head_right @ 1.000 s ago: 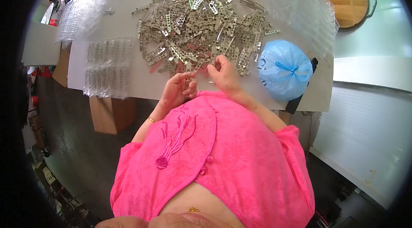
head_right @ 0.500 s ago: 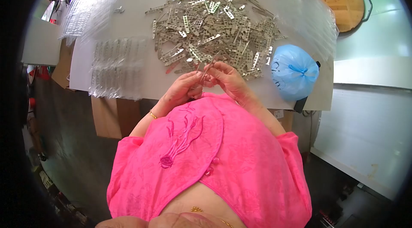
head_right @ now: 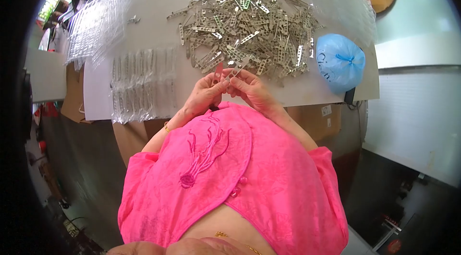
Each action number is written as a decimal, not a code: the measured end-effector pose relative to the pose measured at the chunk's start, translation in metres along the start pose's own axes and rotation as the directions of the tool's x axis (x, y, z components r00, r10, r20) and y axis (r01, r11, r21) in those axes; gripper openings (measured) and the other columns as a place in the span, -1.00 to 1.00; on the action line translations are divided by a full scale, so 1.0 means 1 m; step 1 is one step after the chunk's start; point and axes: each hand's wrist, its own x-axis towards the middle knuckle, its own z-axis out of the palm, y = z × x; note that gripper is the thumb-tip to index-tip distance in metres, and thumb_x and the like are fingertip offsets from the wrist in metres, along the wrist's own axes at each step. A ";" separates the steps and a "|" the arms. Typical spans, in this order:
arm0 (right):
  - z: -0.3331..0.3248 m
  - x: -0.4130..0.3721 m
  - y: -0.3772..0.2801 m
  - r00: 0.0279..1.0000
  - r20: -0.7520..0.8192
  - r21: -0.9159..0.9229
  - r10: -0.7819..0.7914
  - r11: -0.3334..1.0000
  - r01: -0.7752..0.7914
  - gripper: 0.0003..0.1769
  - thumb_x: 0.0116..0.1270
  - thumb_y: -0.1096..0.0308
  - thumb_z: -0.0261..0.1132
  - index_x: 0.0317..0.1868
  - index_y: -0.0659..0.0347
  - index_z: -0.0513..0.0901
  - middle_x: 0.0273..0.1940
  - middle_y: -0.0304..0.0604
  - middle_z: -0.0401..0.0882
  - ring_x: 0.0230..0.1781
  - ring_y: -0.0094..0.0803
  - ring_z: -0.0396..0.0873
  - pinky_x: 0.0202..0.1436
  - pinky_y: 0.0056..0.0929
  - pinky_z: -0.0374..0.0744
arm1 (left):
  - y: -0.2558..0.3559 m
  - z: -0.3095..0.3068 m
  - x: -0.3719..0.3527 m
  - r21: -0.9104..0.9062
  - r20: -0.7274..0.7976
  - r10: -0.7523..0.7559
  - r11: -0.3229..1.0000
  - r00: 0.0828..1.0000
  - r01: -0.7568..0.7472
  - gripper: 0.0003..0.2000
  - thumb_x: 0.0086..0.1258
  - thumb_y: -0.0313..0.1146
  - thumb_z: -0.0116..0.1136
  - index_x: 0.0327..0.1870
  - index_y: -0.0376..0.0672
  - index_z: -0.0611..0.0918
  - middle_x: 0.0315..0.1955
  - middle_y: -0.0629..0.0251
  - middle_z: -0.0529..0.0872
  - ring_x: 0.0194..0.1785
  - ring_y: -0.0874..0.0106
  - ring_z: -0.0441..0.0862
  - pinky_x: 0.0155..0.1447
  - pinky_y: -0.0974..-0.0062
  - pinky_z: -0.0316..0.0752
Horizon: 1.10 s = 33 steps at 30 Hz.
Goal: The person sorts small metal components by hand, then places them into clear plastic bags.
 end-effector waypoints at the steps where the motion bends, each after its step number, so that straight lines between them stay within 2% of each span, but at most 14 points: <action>1: 0.003 -0.001 0.001 1.000 -0.021 -0.003 -0.011 1.000 0.011 -0.61 0.50 0.36 0.21 0.27 0.26 0.51 -0.10 -0.24 0.60 -0.16 -0.53 0.53 -0.03 -0.51 0.54 | 0.002 -0.002 0.000 0.052 -0.005 0.010 0.999 1.000 -0.010 -0.79 0.51 -0.29 0.19 -0.04 -0.18 0.48 -0.43 0.42 0.59 -0.65 0.74 0.26 -0.59 0.68 0.10; 5: 0.004 -0.002 0.009 0.994 -0.096 -0.061 -0.060 0.997 0.054 -0.67 0.50 0.34 0.23 0.19 0.27 0.56 -0.17 -0.26 0.60 -0.20 -0.55 0.52 -0.08 -0.53 0.53 | 0.011 -0.002 -0.002 0.153 0.032 -0.024 0.988 0.999 0.019 -0.78 0.53 -0.25 0.14 -0.03 -0.19 0.46 -0.38 0.38 0.60 -0.66 0.73 0.24 -0.60 0.67 0.07; 7: 0.008 -0.004 0.010 0.981 -0.139 -0.119 -0.137 0.986 0.120 -0.71 0.49 0.31 0.24 0.11 0.27 0.57 -0.22 -0.27 0.60 -0.25 -0.56 0.52 -0.12 -0.53 0.54 | 0.004 -0.011 0.002 -0.067 0.035 -0.063 0.996 0.997 0.065 -0.78 0.59 -0.18 0.01 -0.05 -0.16 0.45 -0.29 0.28 0.60 -0.66 0.67 0.21 -0.57 0.64 0.11; 8: 0.010 -0.005 0.010 0.966 -0.166 -0.178 -0.199 0.969 0.169 -0.74 0.49 0.28 0.25 0.04 0.27 0.59 -0.27 -0.28 0.60 -0.31 -0.57 0.52 -0.16 -0.53 0.54 | 0.001 -0.015 0.005 -0.063 0.044 -0.067 0.996 0.997 0.070 -0.78 0.59 -0.18 0.01 -0.05 -0.16 0.45 -0.29 0.28 0.60 -0.66 0.67 0.21 -0.57 0.64 0.11; 9: 0.009 -0.005 0.010 0.964 -0.172 -0.179 -0.204 0.968 0.173 -0.74 0.49 0.28 0.25 0.04 0.27 0.59 -0.27 -0.28 0.60 -0.31 -0.57 0.52 -0.16 -0.53 0.54 | 0.000 -0.017 0.008 -0.173 0.064 -0.040 0.984 0.997 0.051 -0.77 0.60 -0.16 -0.06 -0.07 -0.14 0.44 -0.25 0.22 0.60 -0.66 0.65 0.19 -0.55 0.61 0.14; 10: 0.006 -0.007 0.011 0.939 -0.250 -0.249 -0.235 0.953 0.172 -0.77 0.49 0.26 0.25 -0.03 0.26 0.58 -0.30 -0.29 0.59 -0.35 -0.58 0.52 -0.19 -0.53 0.55 | -0.002 -0.020 0.011 -0.282 0.079 -0.012 0.959 0.997 0.034 -0.76 0.62 -0.14 -0.13 -0.09 -0.12 0.44 -0.22 0.17 0.60 -0.67 0.62 0.17 -0.53 0.58 0.16; 11: 0.003 -0.008 0.011 0.908 -0.323 -0.318 -0.267 0.934 0.161 -0.78 0.49 0.24 0.25 -0.10 0.25 0.58 -0.34 -0.30 0.59 -0.40 -0.59 0.52 -0.22 -0.54 0.56 | -0.005 -0.023 0.015 -0.273 0.077 -0.017 0.961 0.997 0.038 -0.78 0.63 -0.16 -0.19 -0.10 -0.11 0.43 -0.22 0.12 0.61 -0.67 0.59 0.14 -0.49 0.54 0.20; 15: -0.002 -0.010 0.005 0.856 -0.380 -0.444 -0.351 0.881 0.164 -0.78 0.50 0.23 0.24 -0.13 0.24 0.56 -0.35 -0.30 0.60 -0.42 -0.61 0.54 -0.27 -0.57 0.58 | -0.007 -0.021 0.019 -0.288 0.069 -0.018 0.957 0.997 0.037 -0.80 0.63 -0.21 -0.20 -0.12 -0.10 0.43 -0.20 0.13 0.61 -0.65 0.58 0.19 -0.46 0.55 0.26; 17: 0.003 -0.014 -0.007 0.878 -0.368 -0.431 -0.305 0.893 0.129 -0.78 0.51 0.24 0.22 -0.11 0.25 0.54 -0.33 -0.29 0.62 -0.40 -0.63 0.55 -0.30 -0.59 0.58 | -0.006 -0.018 0.023 -0.292 0.046 0.007 0.957 0.999 0.007 -0.85 0.60 -0.32 -0.15 -0.17 -0.16 0.44 -0.27 0.23 0.61 -0.57 0.55 0.35 -0.39 0.52 0.39; 21: -0.003 -0.018 -0.022 0.891 -0.377 -0.497 -0.254 0.867 0.037 -0.81 0.49 0.28 0.23 -0.10 0.26 0.53 -0.32 -0.29 0.63 -0.43 -0.64 0.54 -0.34 -0.60 0.57 | -0.010 -0.018 0.031 -0.221 0.009 0.022 0.975 1.000 -0.019 -0.86 0.59 -0.30 -0.04 -0.12 -0.15 0.49 -0.27 0.27 0.66 -0.47 0.51 0.52 -0.30 0.50 0.46; 23: -0.004 -0.021 -0.032 0.904 -0.341 -0.572 -0.258 0.820 0.018 -0.84 0.46 0.34 0.25 -0.11 0.27 0.52 -0.33 -0.30 0.62 -0.46 -0.66 0.52 -0.38 -0.63 0.54 | -0.013 -0.019 0.034 -0.246 0.074 0.068 0.968 0.995 -0.048 -0.89 0.54 -0.33 0.09 -0.13 -0.17 0.55 -0.31 0.35 0.68 -0.39 0.50 0.61 -0.27 0.50 0.49; 27: 0.001 -0.025 -0.046 0.915 -0.281 -0.650 -0.290 0.759 0.041 -0.87 0.45 0.38 0.25 -0.11 0.24 0.52 -0.37 -0.32 0.56 -0.50 -0.68 0.46 -0.44 -0.68 0.48 | -0.003 -0.001 0.037 -0.259 0.092 0.045 0.966 0.995 -0.020 -0.88 0.49 -0.31 0.18 -0.15 -0.16 0.60 -0.35 0.36 0.67 -0.37 0.56 0.57 -0.20 0.50 0.56; 29: -0.002 -0.027 -0.052 0.936 -0.245 -0.653 -0.254 0.756 0.034 -0.86 0.43 0.40 0.25 -0.13 0.28 0.52 -0.37 -0.33 0.58 -0.48 -0.70 0.47 -0.45 -0.64 0.48 | 0.005 0.016 0.036 -0.286 0.062 -0.024 0.957 0.998 0.041 -0.90 0.49 -0.33 0.19 -0.15 -0.14 0.60 -0.26 0.31 0.71 -0.31 0.54 0.63 -0.15 0.48 0.60; 33: -0.015 -0.034 -0.066 0.954 -0.246 -0.642 -0.171 0.766 -0.029 -0.89 0.44 0.40 0.25 -0.13 0.24 0.53 -0.41 -0.35 0.53 -0.53 -0.70 0.43 -0.48 -0.67 0.45 | -0.006 0.037 0.048 -0.346 0.075 -0.033 0.937 0.997 0.057 -0.91 0.49 -0.35 0.19 -0.15 -0.14 0.60 -0.19 0.27 0.74 -0.28 0.51 0.66 -0.11 0.45 0.62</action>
